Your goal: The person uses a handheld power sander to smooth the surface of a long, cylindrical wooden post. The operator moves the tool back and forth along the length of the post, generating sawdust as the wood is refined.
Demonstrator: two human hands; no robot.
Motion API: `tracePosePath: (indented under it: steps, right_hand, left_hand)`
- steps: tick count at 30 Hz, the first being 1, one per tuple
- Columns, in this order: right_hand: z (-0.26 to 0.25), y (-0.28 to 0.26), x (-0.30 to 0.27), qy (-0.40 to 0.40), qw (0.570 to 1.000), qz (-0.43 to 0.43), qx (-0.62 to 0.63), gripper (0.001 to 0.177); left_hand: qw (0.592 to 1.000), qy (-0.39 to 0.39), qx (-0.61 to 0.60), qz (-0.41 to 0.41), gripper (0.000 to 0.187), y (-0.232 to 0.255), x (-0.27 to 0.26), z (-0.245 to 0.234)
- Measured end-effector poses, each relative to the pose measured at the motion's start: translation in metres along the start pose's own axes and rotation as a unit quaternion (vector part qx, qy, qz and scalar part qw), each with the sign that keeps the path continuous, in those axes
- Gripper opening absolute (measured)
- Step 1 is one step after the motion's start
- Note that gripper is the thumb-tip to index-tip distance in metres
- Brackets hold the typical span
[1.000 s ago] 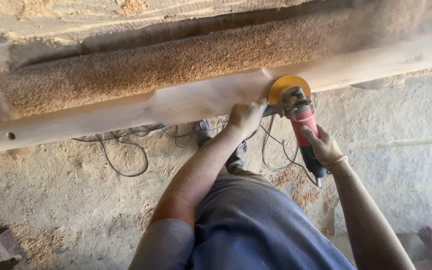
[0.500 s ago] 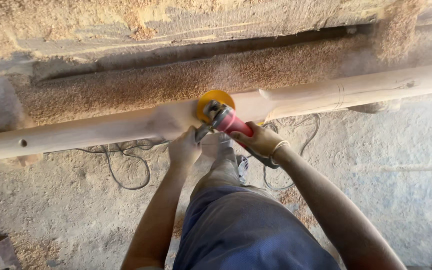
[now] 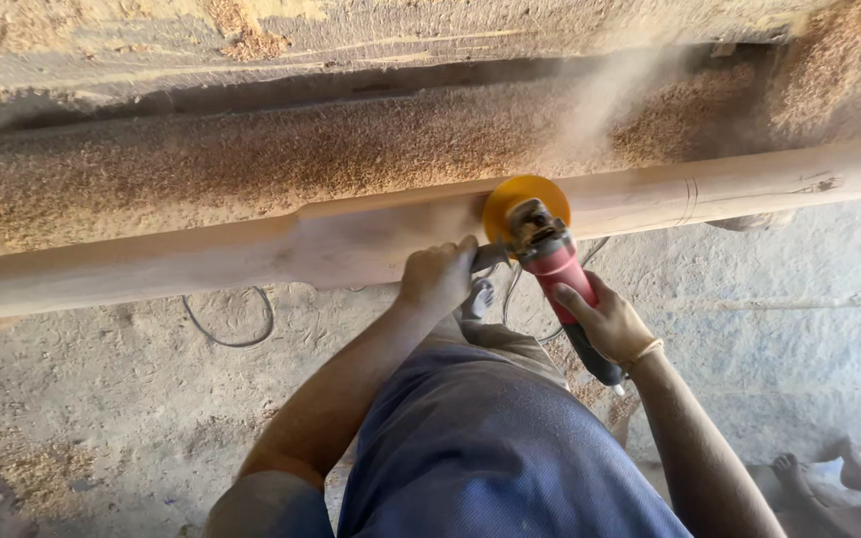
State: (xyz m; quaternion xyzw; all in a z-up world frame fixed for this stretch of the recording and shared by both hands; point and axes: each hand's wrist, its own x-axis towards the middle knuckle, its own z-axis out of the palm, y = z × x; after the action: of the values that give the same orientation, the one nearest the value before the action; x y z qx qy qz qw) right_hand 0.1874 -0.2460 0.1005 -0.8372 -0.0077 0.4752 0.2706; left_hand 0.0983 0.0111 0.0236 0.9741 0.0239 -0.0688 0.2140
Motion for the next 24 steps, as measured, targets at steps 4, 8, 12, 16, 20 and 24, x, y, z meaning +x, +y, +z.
tracePosePath:
  steps: [4, 8, 12, 16, 20, 24]
  right_hand:
    - [-0.006, 0.037, 0.003, 0.023, 0.999, -0.013, 0.031, 0.082]
    - [-0.015, 0.073, -0.004, 0.022, 0.988, -0.016, 0.154, 0.077]
    - [-0.044, 0.097, -0.003, 0.024, 0.996, -0.009, 0.081, 0.073]
    - [-0.072, 0.100, 0.011, -0.031, 0.998, -0.019, 0.046, 0.078]
    - [-0.094, 0.078, 0.033, -0.077, 0.994, -0.057, 0.050, 0.080]
    - [-0.098, 0.054, 0.047, -0.107, 0.991, -0.066, 0.050, 0.079]
  left_hand:
    - [0.999, -0.024, 0.000, 0.024, 0.010, 0.017, 0.014, 0.014]
    - [0.999, -0.018, 0.021, 0.042, 0.019, 0.047, 0.021, 0.031]
    - [0.994, 0.087, 0.026, 0.058, 0.022, 0.082, 0.025, 0.044]
    - [0.993, 0.102, 0.052, 0.029, 0.016, 0.100, 0.020, 0.042]
    - [0.987, 0.125, 0.096, -0.018, 0.020, 0.100, 0.028, 0.031]
    - [0.983, 0.098, 0.146, -0.056, 0.025, 0.091, 0.028, 0.020]
